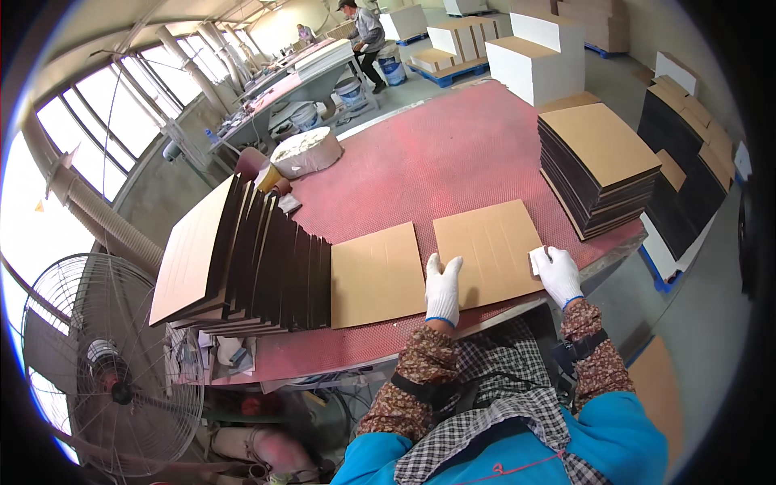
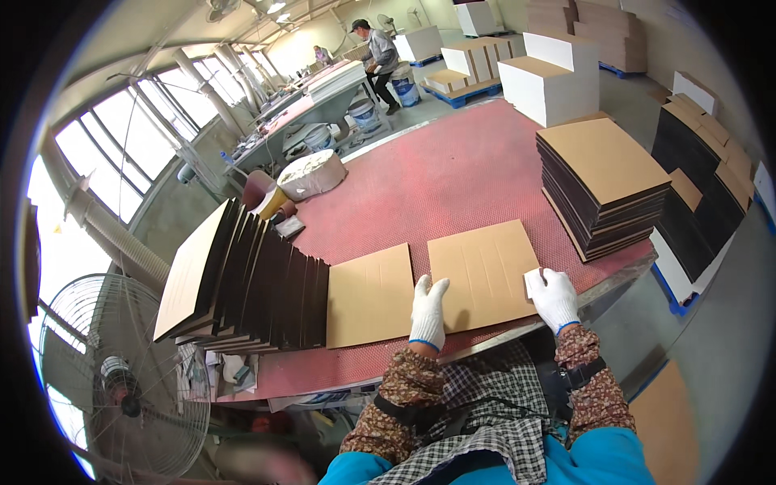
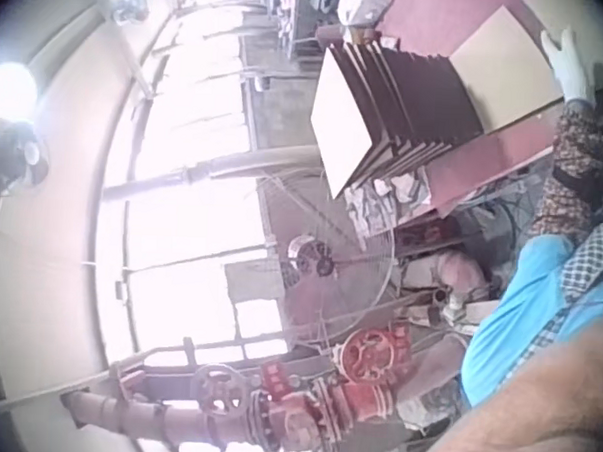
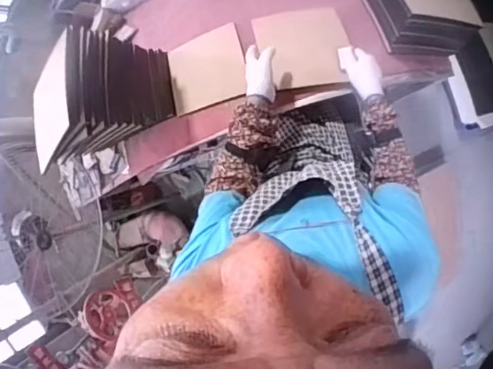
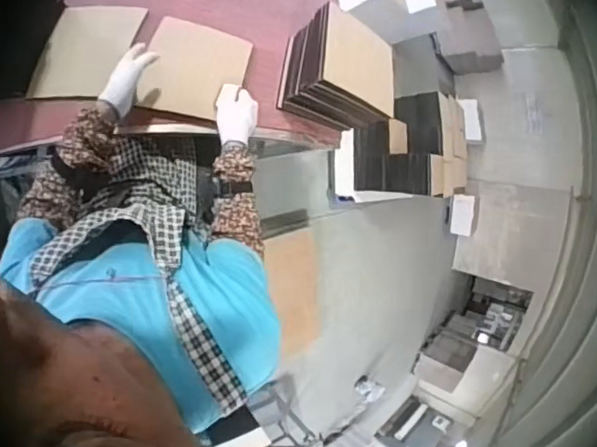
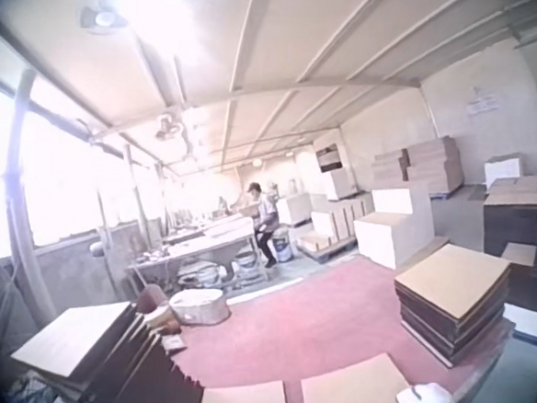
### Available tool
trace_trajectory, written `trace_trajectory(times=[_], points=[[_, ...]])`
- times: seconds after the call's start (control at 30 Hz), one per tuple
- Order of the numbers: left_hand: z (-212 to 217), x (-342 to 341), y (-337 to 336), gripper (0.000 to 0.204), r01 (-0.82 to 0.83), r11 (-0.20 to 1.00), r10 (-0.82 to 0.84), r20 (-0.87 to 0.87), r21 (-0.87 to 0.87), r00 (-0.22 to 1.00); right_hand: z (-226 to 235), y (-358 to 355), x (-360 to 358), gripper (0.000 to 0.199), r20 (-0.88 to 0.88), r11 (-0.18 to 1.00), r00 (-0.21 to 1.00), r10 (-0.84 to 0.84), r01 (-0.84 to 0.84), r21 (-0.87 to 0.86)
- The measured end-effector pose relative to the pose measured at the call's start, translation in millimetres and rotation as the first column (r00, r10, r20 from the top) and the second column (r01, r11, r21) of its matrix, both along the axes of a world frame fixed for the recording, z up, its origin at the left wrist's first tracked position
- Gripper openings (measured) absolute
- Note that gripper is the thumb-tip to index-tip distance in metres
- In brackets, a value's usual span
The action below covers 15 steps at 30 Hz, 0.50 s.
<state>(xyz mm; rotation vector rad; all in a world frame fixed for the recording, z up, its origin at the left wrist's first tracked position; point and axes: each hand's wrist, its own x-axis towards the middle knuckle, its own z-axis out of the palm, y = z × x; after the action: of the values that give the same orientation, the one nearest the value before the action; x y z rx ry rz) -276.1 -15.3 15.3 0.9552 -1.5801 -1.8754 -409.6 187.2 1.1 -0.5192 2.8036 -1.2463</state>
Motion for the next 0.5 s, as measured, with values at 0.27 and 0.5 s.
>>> trace_trajectory(times=[0.27, 0.5], points=[[-16.9, 44.1, -40.5, 0.074, 0.188, 0.878, 0.055, 0.484, -0.440, 0.873, 33.3, -35.3, 36.7, 0.051, 0.236, 0.979, 0.951, 0.201, -0.187, -0.081], [-42.7, 103.8, -90.5, 0.075, 0.408, 0.393, 0.530, 0.566, -0.824, 0.632, 43.4, -123.1, 90.8, 0.052, 0.305, 0.885, 0.831, 0.466, -0.430, -0.180]])
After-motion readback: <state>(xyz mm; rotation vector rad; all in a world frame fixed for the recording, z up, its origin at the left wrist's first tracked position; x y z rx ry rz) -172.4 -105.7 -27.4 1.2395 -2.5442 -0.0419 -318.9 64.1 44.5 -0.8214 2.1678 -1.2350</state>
